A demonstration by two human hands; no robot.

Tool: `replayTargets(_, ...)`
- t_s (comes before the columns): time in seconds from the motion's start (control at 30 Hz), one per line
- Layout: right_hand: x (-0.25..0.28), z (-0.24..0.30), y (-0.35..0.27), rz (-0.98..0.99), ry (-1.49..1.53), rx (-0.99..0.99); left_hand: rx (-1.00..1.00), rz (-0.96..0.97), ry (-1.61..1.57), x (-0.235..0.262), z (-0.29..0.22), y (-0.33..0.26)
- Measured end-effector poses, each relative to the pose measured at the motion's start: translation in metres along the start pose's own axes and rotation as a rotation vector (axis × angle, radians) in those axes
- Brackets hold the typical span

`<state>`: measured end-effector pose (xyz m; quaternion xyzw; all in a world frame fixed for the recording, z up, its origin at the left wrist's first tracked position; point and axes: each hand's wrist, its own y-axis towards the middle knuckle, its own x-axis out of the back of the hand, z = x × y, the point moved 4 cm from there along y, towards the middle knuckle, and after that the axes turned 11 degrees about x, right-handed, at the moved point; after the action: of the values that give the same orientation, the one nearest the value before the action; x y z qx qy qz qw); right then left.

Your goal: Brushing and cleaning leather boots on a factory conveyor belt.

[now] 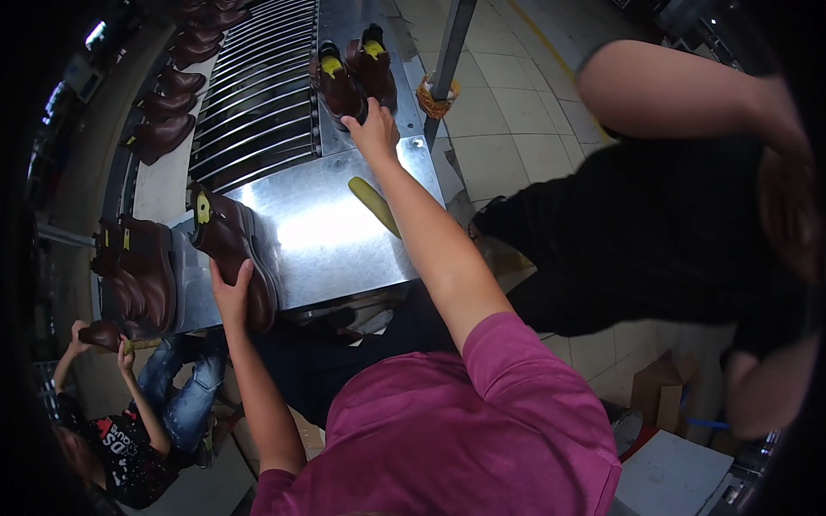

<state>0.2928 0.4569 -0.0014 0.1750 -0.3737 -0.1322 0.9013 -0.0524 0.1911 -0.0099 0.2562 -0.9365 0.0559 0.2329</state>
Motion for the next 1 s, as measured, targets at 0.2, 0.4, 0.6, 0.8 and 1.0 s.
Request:
replayTargets(0.2, -0.021, 0.011, 0.019, 0.138, -0.064, -0.029, 0.009, 0.006, -0.026, 0.002, 0.000, -0.001)
replayTargets(0.4, -0.040, 0.013, 0.027, 0.242, 0.028, -0.037, 0.080, 0.007, -0.022, 0.012, 0.052, 0.019)
replayTargets(0.6, -0.013, -0.005, 0.036, 0.300, 0.004, -0.123, 0.036, -0.035, 0.150, -0.016, 0.031, 0.019)
replayTargets(0.8, -0.023, 0.019, 0.034, 0.224, -0.021, -0.249, 0.003, 0.060, 0.013, -0.007, 0.019, 0.013)
replayTargets(1.0, -0.026, 0.006, 0.041, 0.123, -0.131, -0.093, -0.071, -0.051, 0.090, -0.013, 0.033, 0.020)
